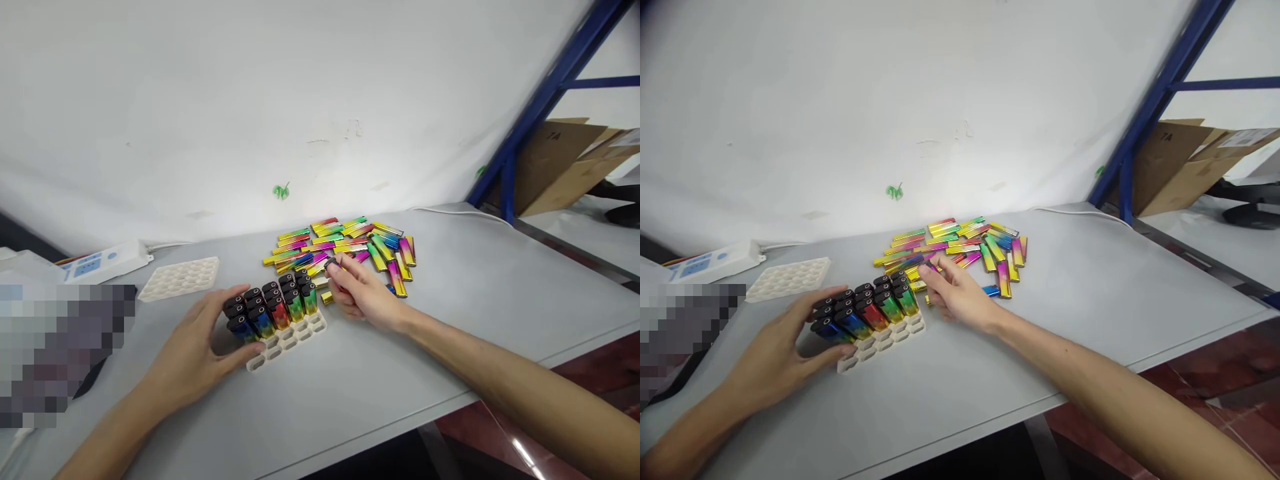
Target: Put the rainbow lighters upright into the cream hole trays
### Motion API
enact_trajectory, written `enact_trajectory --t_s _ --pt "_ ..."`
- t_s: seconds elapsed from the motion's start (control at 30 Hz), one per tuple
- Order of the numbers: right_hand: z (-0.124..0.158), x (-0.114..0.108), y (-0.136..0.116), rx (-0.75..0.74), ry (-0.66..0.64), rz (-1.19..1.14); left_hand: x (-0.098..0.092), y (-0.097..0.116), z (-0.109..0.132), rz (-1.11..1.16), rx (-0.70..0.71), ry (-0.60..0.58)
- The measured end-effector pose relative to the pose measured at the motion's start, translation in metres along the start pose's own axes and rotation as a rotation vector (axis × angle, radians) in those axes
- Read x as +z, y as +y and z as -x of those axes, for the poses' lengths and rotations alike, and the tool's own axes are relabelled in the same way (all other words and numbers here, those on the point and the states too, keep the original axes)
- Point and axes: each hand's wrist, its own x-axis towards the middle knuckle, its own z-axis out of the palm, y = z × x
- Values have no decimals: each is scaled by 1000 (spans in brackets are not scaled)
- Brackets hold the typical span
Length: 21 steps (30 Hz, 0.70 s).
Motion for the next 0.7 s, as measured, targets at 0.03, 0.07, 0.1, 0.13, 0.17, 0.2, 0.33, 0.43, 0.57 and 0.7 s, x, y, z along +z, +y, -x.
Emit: enact_trajectory --t_s 0.03,0.07,0.1,0.13,0.17,0.2,0.33,0.43,0.57,0.7 --pt "1 1 1 11 -1 -23 -2 0 -1 -12 3 18" --pt "2 3 2 15 3 -29 -4 0 -1 -22 1 41" --pt "3 4 2 14 11 -20 -6 0 -1 -30 -1 66" --pt "4 6 3 12 20 -1 -7 1 -1 -36 4 83" --pt "5 9 3 12 32 18 -8 1 -1 -40 13 96" --pt "6 11 3 19 45 30 -8 1 -1 -44 22 107" --pt "9 20 4 77 81 -3 -6 1 -1 -66 48 113" --pt "7 22 8 139 91 -64 -6 2 -2 -75 65 72" --pt "5 22 13 171 95 -82 -7 4 -3 -55 38 36" --pt "5 21 13 171 84 -110 -5 2 -4 -61 21 -10"
